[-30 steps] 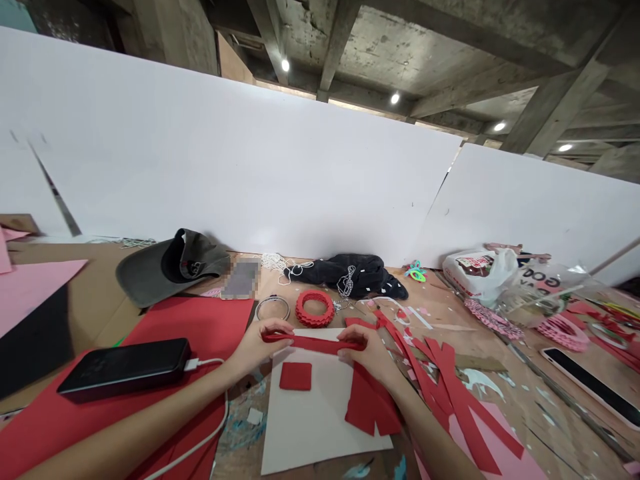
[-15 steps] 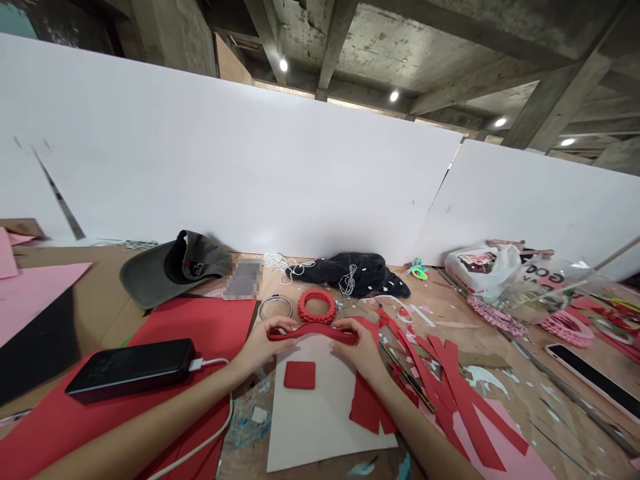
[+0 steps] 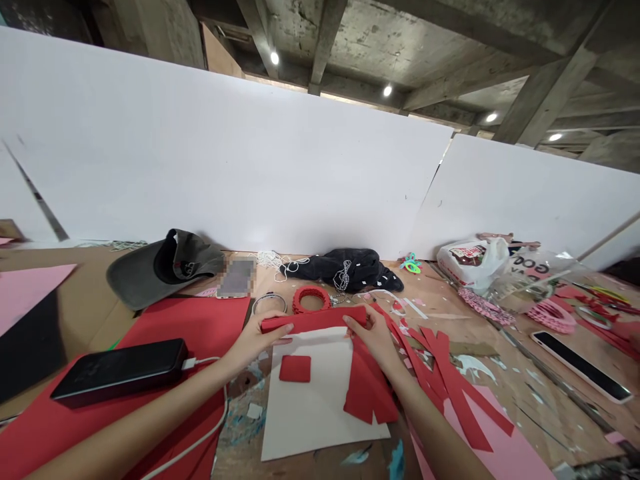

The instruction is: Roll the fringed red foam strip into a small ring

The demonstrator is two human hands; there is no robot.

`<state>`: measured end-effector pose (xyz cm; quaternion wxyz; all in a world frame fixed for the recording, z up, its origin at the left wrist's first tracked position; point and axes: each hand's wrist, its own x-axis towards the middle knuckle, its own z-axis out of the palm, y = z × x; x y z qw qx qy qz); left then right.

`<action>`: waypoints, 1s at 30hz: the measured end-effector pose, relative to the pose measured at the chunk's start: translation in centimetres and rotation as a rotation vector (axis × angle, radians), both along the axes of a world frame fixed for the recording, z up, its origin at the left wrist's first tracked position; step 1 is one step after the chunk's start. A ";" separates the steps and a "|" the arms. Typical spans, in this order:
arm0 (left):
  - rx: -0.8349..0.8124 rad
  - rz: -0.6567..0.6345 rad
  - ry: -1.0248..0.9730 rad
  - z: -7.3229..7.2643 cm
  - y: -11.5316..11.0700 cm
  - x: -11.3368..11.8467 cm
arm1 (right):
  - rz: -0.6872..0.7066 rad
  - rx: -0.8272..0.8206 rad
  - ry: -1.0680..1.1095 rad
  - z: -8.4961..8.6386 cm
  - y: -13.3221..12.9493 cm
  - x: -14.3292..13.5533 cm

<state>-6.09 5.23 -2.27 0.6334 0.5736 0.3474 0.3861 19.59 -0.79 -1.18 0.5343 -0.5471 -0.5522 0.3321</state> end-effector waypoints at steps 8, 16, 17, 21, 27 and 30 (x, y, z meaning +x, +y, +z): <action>-0.137 -0.100 -0.053 1.5 -2.3 0.9 | -0.016 0.182 -0.281 1.8 -2.0 -5.4; -0.270 -0.069 -0.207 1.6 -3.6 1.4 | 0.199 0.159 -0.284 0.4 -2.0 -9.0; -0.259 -0.066 -0.199 1.7 -3.5 1.3 | 0.214 0.156 -0.266 0.2 -2.0 -9.0; -0.172 -0.059 -0.166 1.5 -3.1 1.1 | 0.291 0.110 -0.132 0.1 -2.0 -8.9; -0.100 -0.035 -0.108 0.8 -1.8 0.7 | 0.221 0.082 -0.115 0.6 -2.0 -7.6; 0.074 -0.053 -0.004 1.0 -1.4 0.6 | 0.005 0.125 -0.222 0.4 -1.3 -6.3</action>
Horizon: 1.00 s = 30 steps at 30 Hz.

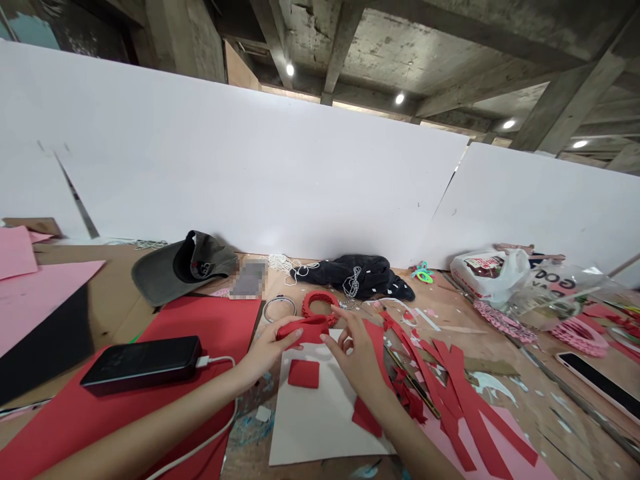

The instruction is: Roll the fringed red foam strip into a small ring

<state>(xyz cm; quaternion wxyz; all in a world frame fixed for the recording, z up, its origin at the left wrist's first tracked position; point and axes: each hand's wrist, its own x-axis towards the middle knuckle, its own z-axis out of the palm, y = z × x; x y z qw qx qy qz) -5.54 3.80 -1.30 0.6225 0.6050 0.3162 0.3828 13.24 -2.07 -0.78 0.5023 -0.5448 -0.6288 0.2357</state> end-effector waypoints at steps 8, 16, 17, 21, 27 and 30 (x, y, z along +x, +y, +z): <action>0.215 -0.047 0.120 -2.3 1.6 0.0 | 0.035 -0.111 -0.109 -2.6 1.9 1.7; 0.218 -0.037 0.063 -3.9 1.7 0.1 | 0.035 -0.205 -0.080 -3.3 2.1 1.5; 0.241 -0.027 0.083 -3.9 1.6 0.1 | 0.038 -0.200 -0.084 -3.2 2.1 1.5; 0.174 -0.050 0.053 -4.4 1.8 0.0 | 0.028 -0.195 -0.117 -3.2 2.2 2.0; 0.154 -0.017 0.118 -4.8 2.9 -0.8 | 0.005 -0.188 -0.145 -3.3 2.5 3.0; 0.189 -0.014 0.187 -4.6 3.0 -1.0 | 0.016 -0.199 -0.175 -3.0 2.5 3.0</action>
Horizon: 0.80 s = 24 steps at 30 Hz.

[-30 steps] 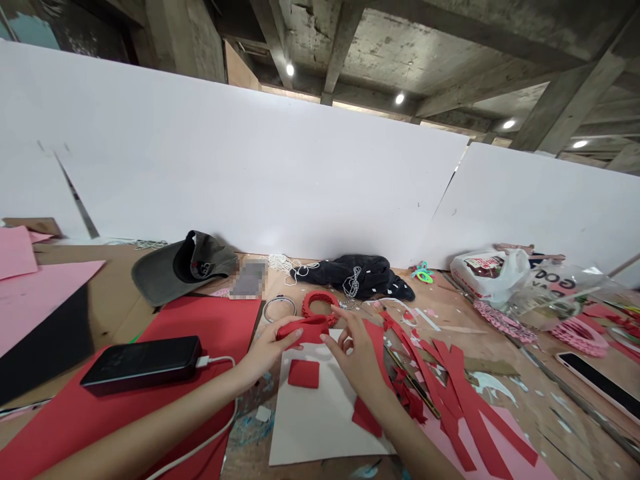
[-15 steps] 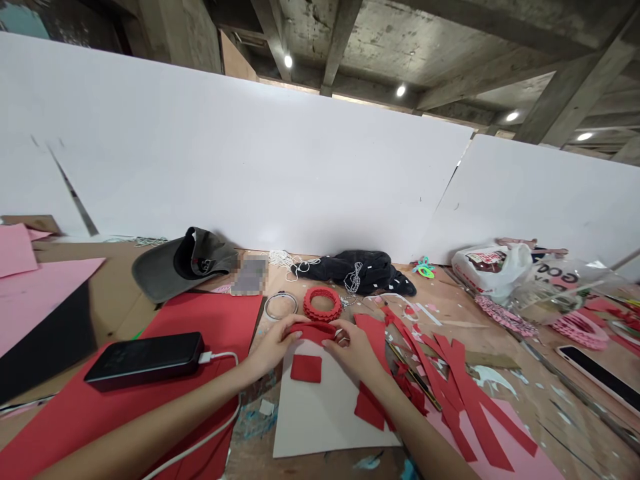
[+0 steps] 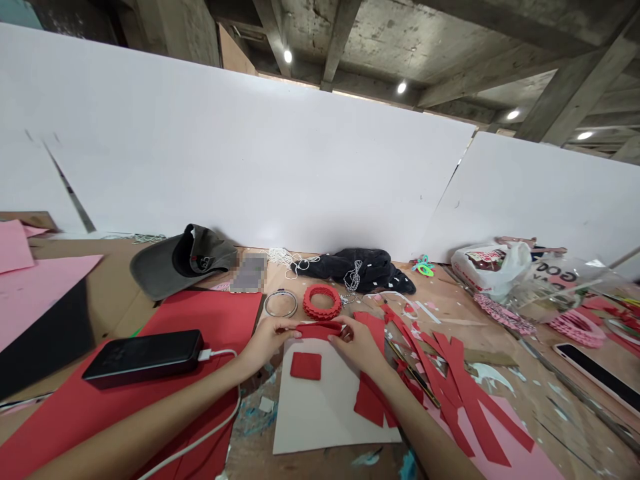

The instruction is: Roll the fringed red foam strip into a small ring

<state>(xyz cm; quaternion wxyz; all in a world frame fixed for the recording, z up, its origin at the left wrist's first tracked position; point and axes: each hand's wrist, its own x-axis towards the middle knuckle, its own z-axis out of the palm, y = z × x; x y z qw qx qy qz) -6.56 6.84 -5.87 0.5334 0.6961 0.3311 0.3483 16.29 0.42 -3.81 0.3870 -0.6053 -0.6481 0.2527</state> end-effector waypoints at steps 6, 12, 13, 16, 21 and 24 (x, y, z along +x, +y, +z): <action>0.012 0.014 0.063 0.0 0.1 -0.1 | 0.009 -0.015 -0.029 0.3 0.0 0.2; 0.118 -0.031 0.085 -0.4 -0.1 -0.2 | 0.081 -0.003 -0.033 0.0 0.3 0.7; 0.135 -0.029 0.084 -0.2 -0.2 -0.2 | 0.084 -0.008 -0.031 0.0 0.3 0.7; 0.221 -0.043 0.071 0.5 -0.6 -0.2 | 0.071 -0.018 -0.033 0.3 0.2 0.6; 0.338 -0.068 0.060 1.1 -0.8 -0.3 | 0.086 -0.017 -0.045 0.6 0.2 0.6; 0.259 -0.073 0.038 0.8 -0.7 -0.3 | 0.074 -0.020 -0.049 0.6 0.2 0.7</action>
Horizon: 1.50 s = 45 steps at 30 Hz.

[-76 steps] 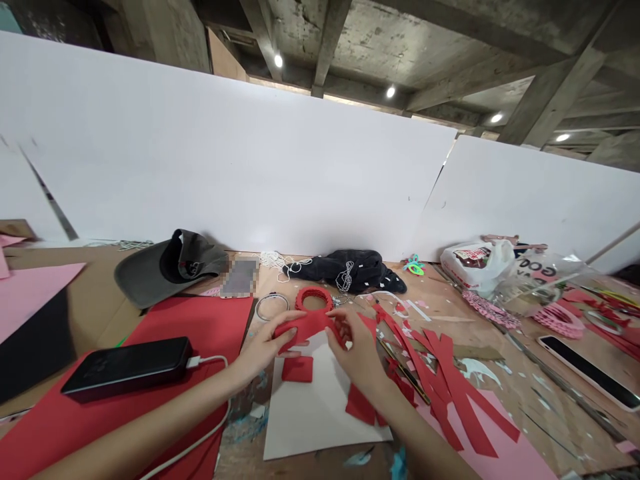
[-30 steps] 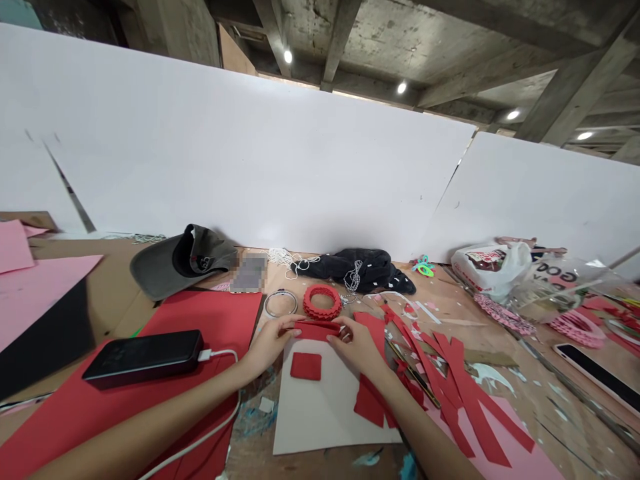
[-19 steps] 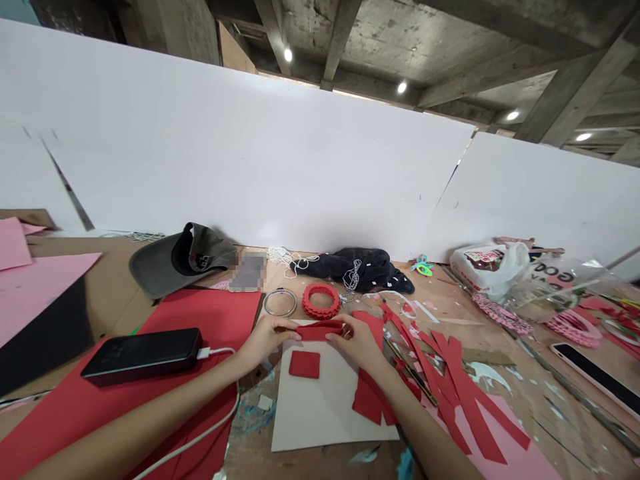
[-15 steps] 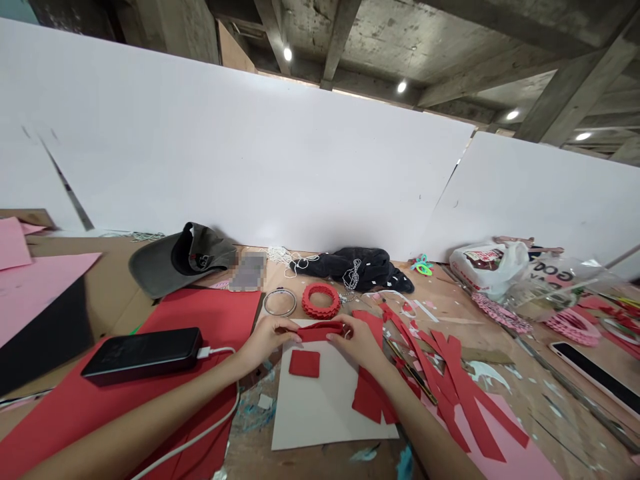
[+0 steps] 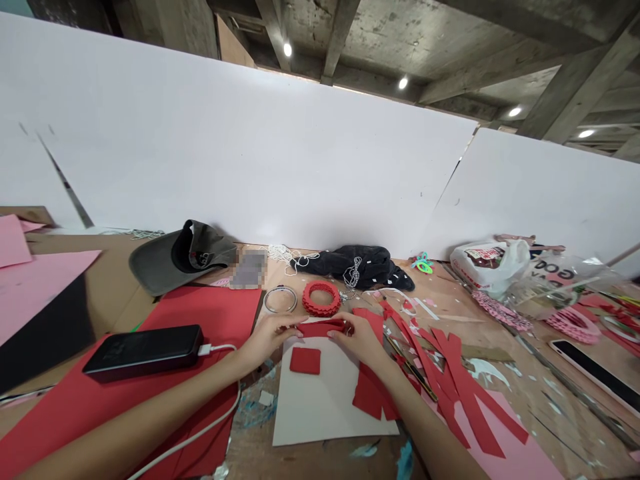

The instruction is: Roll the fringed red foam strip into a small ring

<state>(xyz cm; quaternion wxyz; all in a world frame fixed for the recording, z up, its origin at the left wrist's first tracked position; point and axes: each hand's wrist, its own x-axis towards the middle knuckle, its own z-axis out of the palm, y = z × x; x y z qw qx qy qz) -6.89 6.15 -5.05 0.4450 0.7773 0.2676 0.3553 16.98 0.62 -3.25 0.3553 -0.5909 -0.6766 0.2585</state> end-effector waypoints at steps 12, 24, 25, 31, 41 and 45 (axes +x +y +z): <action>-0.076 0.035 0.005 0.1 0.2 0.1 | 0.028 -0.010 0.006 0.0 0.1 0.3; -0.033 0.017 0.029 0.0 0.7 -0.1 | 0.124 -0.098 0.072 0.5 0.1 1.1; -0.027 0.015 0.031 -0.1 0.8 -0.2 | 0.127 -0.097 0.073 0.5 0.2 1.2; -0.040 0.043 0.044 -0.2 1.0 -0.2 | 0.155 -0.151 0.123 0.3 0.4 1.4; -0.078 0.067 0.080 0.8 0.5 0.4 | 0.189 -0.161 0.149 0.8 0.3 1.5; -0.076 0.025 0.047 0.9 0.5 0.6 | 0.208 -0.137 0.172 1.0 0.2 1.5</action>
